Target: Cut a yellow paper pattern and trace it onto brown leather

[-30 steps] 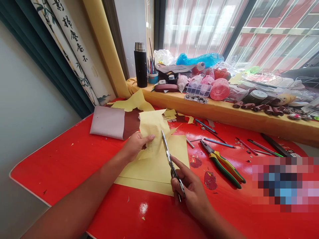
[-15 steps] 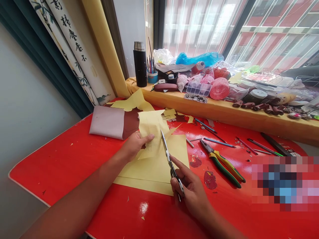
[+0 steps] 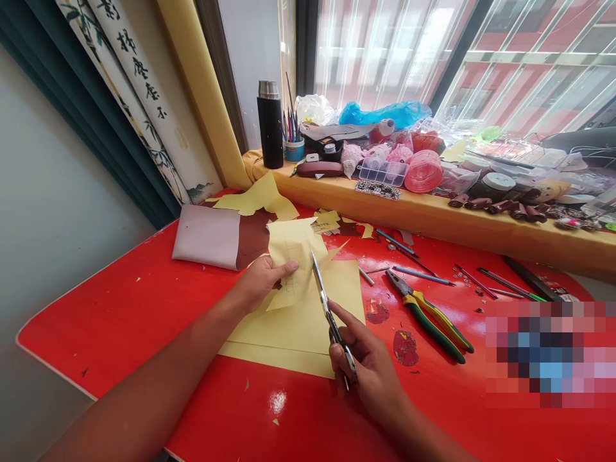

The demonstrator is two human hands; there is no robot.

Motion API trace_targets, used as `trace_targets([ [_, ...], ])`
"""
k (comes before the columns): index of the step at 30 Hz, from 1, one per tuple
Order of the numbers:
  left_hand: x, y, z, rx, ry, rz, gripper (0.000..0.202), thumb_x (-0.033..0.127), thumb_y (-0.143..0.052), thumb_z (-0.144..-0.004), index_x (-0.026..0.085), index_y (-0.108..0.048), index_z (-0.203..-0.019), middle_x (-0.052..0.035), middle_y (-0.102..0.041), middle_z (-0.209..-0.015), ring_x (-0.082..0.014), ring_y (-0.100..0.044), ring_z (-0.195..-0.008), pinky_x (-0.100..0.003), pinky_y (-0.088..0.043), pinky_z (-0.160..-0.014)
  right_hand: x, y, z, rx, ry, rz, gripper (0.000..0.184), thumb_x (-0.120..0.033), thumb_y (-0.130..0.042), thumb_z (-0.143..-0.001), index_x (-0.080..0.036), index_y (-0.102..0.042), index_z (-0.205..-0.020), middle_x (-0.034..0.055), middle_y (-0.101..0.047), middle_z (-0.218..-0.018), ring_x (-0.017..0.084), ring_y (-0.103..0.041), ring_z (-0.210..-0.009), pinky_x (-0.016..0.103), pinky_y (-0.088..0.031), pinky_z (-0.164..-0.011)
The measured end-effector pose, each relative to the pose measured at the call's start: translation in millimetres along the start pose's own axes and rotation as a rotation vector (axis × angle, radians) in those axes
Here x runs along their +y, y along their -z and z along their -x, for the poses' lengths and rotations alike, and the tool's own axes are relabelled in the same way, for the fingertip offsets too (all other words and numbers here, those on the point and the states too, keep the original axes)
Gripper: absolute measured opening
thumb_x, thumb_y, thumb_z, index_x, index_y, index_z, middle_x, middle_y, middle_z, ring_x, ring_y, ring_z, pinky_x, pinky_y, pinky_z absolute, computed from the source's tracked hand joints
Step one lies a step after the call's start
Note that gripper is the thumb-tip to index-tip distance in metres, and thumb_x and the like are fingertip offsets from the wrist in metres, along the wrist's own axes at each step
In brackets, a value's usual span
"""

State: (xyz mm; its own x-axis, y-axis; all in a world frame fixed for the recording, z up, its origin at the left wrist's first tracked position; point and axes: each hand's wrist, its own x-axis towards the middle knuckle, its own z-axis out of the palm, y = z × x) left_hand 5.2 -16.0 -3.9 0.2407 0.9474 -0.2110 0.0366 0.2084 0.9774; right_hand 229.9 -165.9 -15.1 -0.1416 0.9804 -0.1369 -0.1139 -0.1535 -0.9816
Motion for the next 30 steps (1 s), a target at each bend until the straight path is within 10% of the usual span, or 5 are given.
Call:
trace_targets([
  [30, 0.4, -2.3, 0.5, -0.034, 0.015, 0.011, 0.050, 0.062, -0.089, -0.073, 0.017, -0.081, -0.093, -0.0071, -0.077, -0.090, -0.0170, -0.061, -0.072, -0.028, -0.044, -0.064, -2.0, -1.4, 0.3, 0.007, 0.000, -0.039, 0.073, -0.056, -0.077, -0.094, -0.025, -0.059, -0.158, -0.0079, -0.042, -0.070, 0.010, -0.047, -0.047, 0.023, -0.047, -0.042],
])
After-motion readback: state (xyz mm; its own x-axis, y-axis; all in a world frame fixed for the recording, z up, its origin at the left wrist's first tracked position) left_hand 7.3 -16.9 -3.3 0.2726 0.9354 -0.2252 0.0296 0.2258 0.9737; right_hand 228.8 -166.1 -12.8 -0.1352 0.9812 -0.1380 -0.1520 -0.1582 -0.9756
